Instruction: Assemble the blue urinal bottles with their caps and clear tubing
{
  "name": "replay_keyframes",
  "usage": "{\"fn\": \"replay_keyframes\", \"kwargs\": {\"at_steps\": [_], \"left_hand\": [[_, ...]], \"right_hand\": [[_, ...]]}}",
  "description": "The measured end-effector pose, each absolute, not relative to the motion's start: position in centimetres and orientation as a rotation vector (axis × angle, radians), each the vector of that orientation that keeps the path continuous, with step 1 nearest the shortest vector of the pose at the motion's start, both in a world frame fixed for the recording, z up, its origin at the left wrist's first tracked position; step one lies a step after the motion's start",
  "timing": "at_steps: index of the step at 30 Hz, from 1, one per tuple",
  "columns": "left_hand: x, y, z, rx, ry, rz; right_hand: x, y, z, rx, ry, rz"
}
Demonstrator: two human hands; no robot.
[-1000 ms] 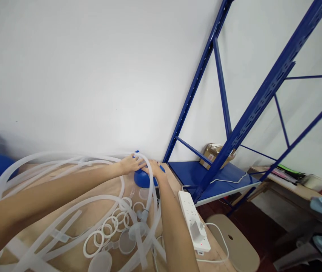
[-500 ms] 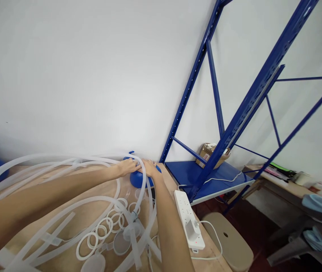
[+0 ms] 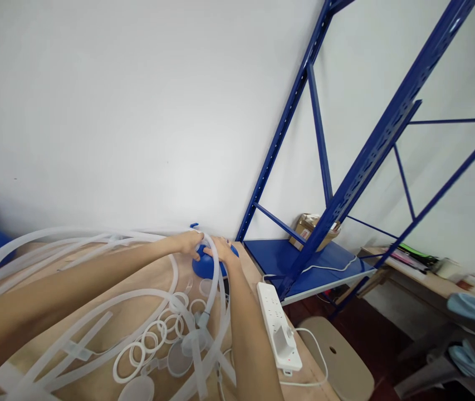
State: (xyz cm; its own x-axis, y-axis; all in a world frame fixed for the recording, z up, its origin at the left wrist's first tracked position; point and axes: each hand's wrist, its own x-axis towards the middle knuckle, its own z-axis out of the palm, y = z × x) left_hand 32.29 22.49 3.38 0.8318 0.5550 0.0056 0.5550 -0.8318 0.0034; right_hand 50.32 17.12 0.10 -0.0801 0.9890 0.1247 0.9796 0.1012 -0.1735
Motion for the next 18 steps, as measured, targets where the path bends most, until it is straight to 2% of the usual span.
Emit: {"fn": "replay_keyframes", "kwargs": {"at_steps": [7,18], "left_hand": [[33.2,23.9,4.4,2.840,1.007,0.005],[32.9,24.3,4.1,2.871,0.831,0.189]], "right_hand": [[50.4,17.1,0.5,-1.955,-2.192,0.091],[50.2,17.1,0.8,-1.976,-2.179,0.103]]}}
